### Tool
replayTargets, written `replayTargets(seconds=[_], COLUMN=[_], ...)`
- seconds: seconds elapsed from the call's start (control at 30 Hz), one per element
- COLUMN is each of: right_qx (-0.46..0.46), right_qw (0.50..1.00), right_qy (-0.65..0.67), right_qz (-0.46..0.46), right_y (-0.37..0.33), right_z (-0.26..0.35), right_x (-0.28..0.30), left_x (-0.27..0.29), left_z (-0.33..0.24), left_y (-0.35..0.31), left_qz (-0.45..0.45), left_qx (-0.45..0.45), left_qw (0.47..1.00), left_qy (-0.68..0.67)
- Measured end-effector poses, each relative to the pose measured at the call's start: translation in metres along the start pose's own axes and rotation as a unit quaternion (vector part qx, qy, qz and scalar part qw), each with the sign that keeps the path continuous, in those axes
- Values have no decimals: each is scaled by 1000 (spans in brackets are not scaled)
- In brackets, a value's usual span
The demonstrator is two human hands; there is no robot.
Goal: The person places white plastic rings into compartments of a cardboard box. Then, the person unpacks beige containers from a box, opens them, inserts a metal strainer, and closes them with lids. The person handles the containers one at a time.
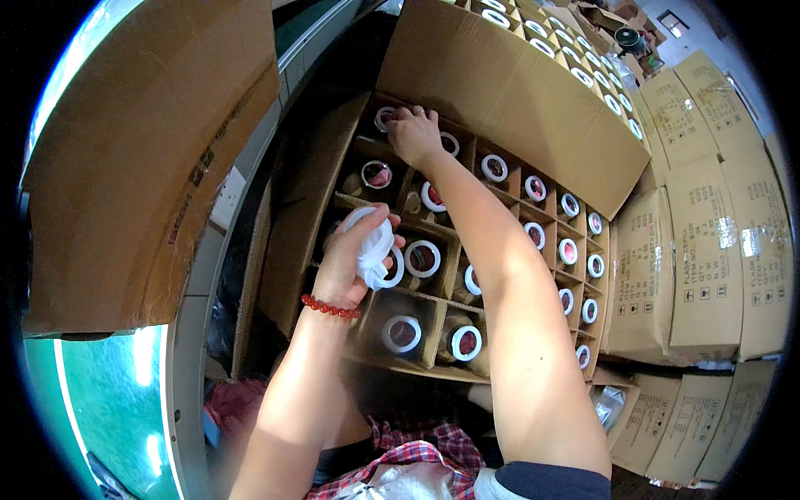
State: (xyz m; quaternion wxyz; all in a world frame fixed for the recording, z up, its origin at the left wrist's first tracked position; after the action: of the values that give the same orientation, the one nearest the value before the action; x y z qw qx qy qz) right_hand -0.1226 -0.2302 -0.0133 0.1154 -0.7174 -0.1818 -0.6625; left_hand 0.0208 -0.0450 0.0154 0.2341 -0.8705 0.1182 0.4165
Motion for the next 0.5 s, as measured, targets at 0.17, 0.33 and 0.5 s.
replayTargets(seconds=[0.17, 0.33, 0.5], right_qx=[94, 66, 22], right_qw=[995, 995, 996], right_qy=[26, 70, 82], right_qz=[-14, -36, -16], right_y=[-5, 3, 7], right_z=[-20, -17, -9], right_x=[-9, -16, -16], left_x=[-9, -15, -13], left_z=[6, 7, 4], left_y=[2, 0, -1], left_qz=[18, 17, 19], left_qx=[18, 27, 18], left_qw=[1000, 999, 1000], left_qy=[-5, -8, -9])
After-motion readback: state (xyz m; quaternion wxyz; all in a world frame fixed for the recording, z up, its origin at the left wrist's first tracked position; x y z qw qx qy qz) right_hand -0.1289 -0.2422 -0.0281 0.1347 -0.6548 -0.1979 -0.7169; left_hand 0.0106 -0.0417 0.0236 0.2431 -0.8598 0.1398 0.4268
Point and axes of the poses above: each hand's wrist, its own y-axis towards the middle knuckle, its own x-axis out of the back of the hand, z = x × y, the point moved 3 cm from there along y, towards the middle knuckle, and after that the axes turned 7 degrees about z, right-handed, at the moved point
